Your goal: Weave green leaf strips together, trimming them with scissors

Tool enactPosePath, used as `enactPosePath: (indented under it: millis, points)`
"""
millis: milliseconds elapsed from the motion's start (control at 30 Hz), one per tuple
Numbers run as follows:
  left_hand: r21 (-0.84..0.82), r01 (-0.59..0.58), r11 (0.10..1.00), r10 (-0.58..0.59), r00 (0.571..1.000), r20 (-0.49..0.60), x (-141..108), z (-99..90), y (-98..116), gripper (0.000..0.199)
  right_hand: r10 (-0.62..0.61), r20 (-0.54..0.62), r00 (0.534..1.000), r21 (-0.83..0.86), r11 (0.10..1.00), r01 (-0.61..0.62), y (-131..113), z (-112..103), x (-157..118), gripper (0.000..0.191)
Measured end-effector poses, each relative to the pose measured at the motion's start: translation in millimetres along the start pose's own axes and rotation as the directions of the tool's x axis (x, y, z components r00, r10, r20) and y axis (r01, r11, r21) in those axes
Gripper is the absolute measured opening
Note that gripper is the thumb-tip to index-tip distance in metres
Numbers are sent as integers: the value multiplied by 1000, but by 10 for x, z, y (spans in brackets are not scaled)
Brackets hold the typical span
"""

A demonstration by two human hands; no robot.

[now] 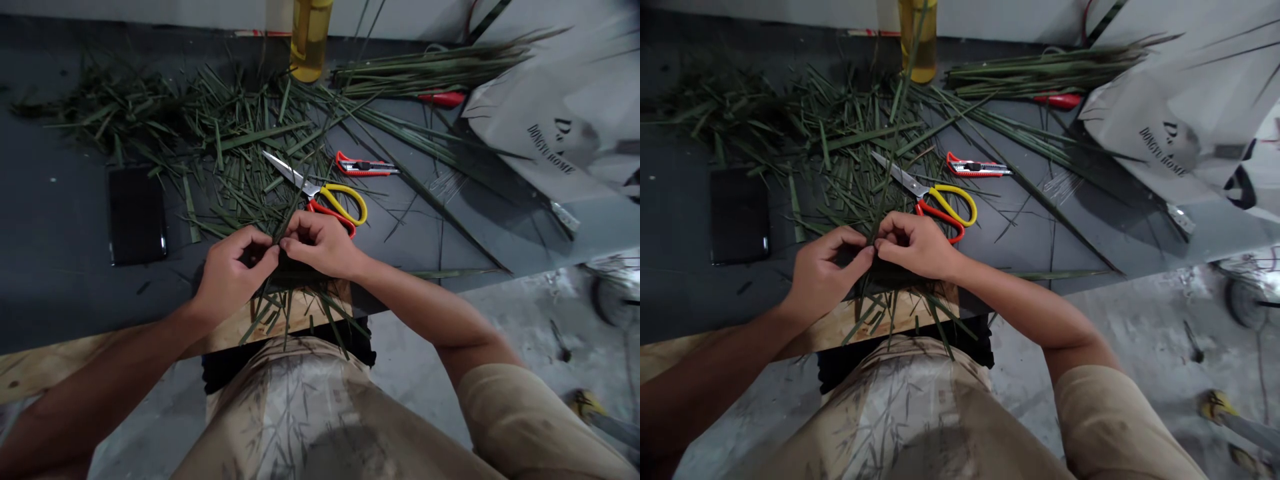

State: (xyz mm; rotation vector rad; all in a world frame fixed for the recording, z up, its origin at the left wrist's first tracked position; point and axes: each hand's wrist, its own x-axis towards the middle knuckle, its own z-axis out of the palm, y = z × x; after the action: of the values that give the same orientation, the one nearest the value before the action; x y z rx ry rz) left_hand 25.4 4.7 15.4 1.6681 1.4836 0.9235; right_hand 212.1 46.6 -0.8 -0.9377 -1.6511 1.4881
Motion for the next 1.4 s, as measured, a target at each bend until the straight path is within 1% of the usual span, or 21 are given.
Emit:
enactPosePath:
  millis: [167,300,433,567,667,767,900,933,1000,1100,1267,1333,1400]
  points:
    - [-26,-3,1000,4,999,34,7,10,0,9,38,-55,998,-52,998,-41,-20,40,-22,14]
    - [39,8,999,-7,1000,-12,11,38,-22,9,39,-83,996,-68,997,-45,-45,77,-39,14]
    - [113,1,994,6,998,-64,3,75,-31,8,22,-110,994,-109,993,-34,-42,114,-52,12]
    - [153,0,988,12,997,-78,9,94,-43,11,4,-121,993,-141,990,-21,-18,144,-48,11]
    - [153,9,988,3,997,-81,23,98,-66,12,35,-133,990,-147,988,-55,0,157,-25,12]
    - [143,-3,990,16,996,-89,36,95,-79,11,89,-137,987,-95,990,-102,26,164,9,15]
    - [105,4,994,5,996,-88,44,67,-60,10,175,-80,981,82,982,-168,67,162,40,13]
    - [87,9,996,-2,997,-82,46,59,-55,11,167,-71,983,101,982,-159,71,155,44,12]
    - [57,14,998,-11,998,-61,47,43,-48,12,101,-69,992,71,993,-96,69,127,48,11]
    - [42,24,999,-22,999,-28,49,32,-46,8,-4,-27,1000,-20,1000,3,49,59,41,11]
    - [44,59,997,-60,998,22,62,25,-57,14,-98,23,995,-197,975,100,25,-25,6,15]
    - [59,47,997,-50,997,59,68,16,-69,14,-130,22,991,-269,954,131,18,-28,-5,16]
    - [83,13,996,-21,995,97,72,3,-78,13,-145,13,989,-295,945,142,12,-16,-10,16]
